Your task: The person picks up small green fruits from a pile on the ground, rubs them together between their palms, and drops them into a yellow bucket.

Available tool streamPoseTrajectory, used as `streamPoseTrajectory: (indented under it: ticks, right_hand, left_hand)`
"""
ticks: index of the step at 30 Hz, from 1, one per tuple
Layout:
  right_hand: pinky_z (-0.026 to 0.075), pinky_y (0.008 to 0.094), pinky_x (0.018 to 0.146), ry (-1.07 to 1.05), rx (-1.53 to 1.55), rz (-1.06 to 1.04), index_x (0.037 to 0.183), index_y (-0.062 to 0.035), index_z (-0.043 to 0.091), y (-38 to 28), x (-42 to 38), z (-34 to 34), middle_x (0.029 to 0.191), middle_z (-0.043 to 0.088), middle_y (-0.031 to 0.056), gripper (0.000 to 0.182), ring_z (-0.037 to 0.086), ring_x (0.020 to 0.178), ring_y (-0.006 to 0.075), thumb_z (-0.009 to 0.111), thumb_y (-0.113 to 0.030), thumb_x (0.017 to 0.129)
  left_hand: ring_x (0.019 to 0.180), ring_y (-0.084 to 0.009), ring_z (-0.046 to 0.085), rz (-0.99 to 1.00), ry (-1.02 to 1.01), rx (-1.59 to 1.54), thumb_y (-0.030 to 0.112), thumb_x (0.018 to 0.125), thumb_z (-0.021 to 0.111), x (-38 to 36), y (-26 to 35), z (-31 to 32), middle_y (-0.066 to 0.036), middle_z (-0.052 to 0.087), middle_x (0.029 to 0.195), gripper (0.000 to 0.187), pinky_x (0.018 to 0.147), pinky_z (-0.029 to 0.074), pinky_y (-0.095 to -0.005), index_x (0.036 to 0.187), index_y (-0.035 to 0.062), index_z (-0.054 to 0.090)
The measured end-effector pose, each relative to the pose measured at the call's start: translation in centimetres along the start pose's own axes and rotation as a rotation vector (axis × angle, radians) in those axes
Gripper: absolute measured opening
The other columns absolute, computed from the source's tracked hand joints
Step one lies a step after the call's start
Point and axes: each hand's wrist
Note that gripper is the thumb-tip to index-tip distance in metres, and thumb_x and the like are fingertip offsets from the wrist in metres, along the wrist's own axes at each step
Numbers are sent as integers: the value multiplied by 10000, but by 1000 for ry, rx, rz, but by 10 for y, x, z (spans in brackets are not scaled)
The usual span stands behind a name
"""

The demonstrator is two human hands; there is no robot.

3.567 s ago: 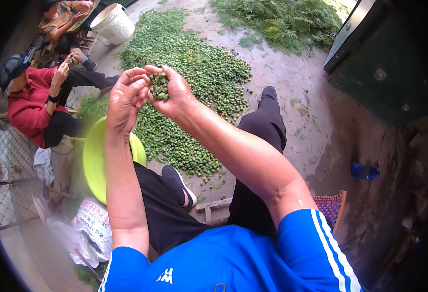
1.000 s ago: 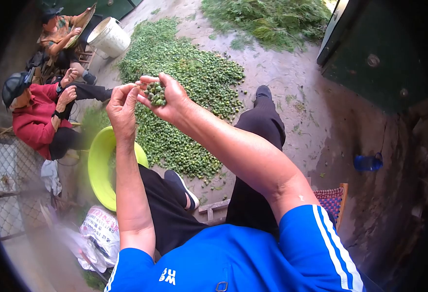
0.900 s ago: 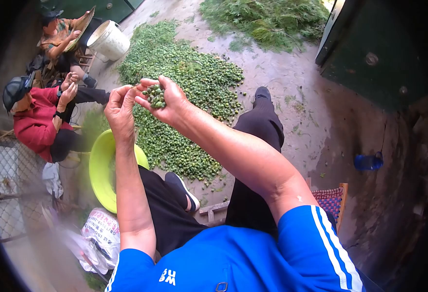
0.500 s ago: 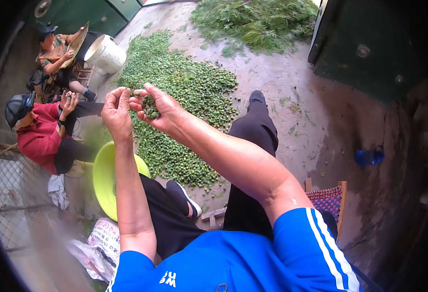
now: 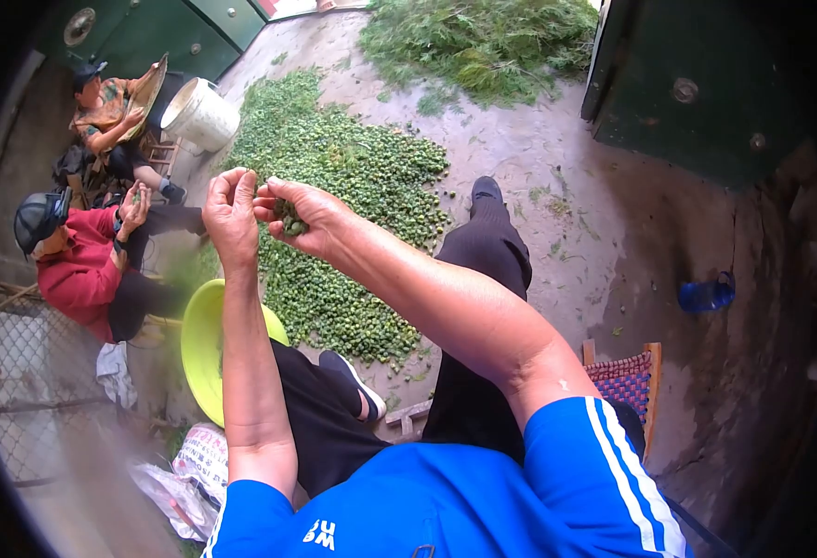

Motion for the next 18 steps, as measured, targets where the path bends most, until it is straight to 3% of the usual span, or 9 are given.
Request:
streamPoseTrajectory:
  ticks: [6,8,10,11,12,14,16,17,18]
  right_hand:
    - [471,226,501,50,55,1,953,-43,559,-3,0,-2,855,606,82,219,597,717,151,516,-257,944]
    - [478,232,509,50,68,-54,952,-46,560,-1,0,-2,898,602,82,210,587,720,146,520,-251,942]
    - [487,245,526,-130,-6,-233,1007,-17,553,1,-3,-2,947,596,111,282,605,805,164,491,-288,957]
    - [490,234,518,-80,86,-137,1026,-13,543,1,-8,-7,948,600,122,290,611,801,166,495,-291,956]
    - [490,225,529,-48,74,-142,1030,-12,539,-1,-4,-8,961,600,131,282,610,785,164,502,-281,954]
    - [491,226,539,-101,112,-120,1046,-19,531,-5,-1,-18,985,597,127,286,608,788,159,479,-287,964]
    - [490,234,536,-446,728,-142,1060,-33,528,-5,12,-9,995,602,105,292,605,782,147,448,-300,974]
    - [495,256,538,-292,154,-280,1079,-59,527,-8,8,-7,998,602,82,282,598,756,136,431,-304,977]
    - [477,265,512,45,74,-193,1039,-90,536,-16,-10,9,919,599,57,256,574,698,131,436,-316,971]
  left_hand:
    - [760,-59,534,-22,53,-55,106,879,636,15,26,20,2,598,830,115,676,447,-204,918,1,611]
    - [761,-80,556,87,-12,-133,109,854,659,12,59,50,-20,627,840,109,685,448,-206,896,14,627]
    - [666,-155,560,436,-279,16,111,804,690,5,99,71,-65,586,734,115,618,424,-296,772,16,635]
    - [672,-188,554,475,-343,65,104,800,680,-1,109,81,-78,556,705,126,609,399,-331,731,12,628]
    - [752,-209,575,559,-391,115,76,803,657,-5,117,85,-99,572,785,62,663,427,-330,825,20,640]
    - [816,-189,587,565,-316,40,57,808,638,-7,116,88,-97,594,896,161,731,458,-313,969,47,652]
    - [869,-167,589,391,-305,-49,53,814,627,0,101,68,-79,592,1007,279,800,472,-295,1092,77,636]
    - [831,-117,585,360,-263,-19,75,846,614,6,81,57,-35,600,1038,257,759,487,-259,1100,95,646]
    - [816,-133,595,210,-270,2,67,832,620,8,65,42,-65,602,1029,262,732,495,-270,1093,81,645]
Point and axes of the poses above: each hand's wrist, its own x-axis towards the middle knuckle, its own z-axis out of the palm, y = z × x
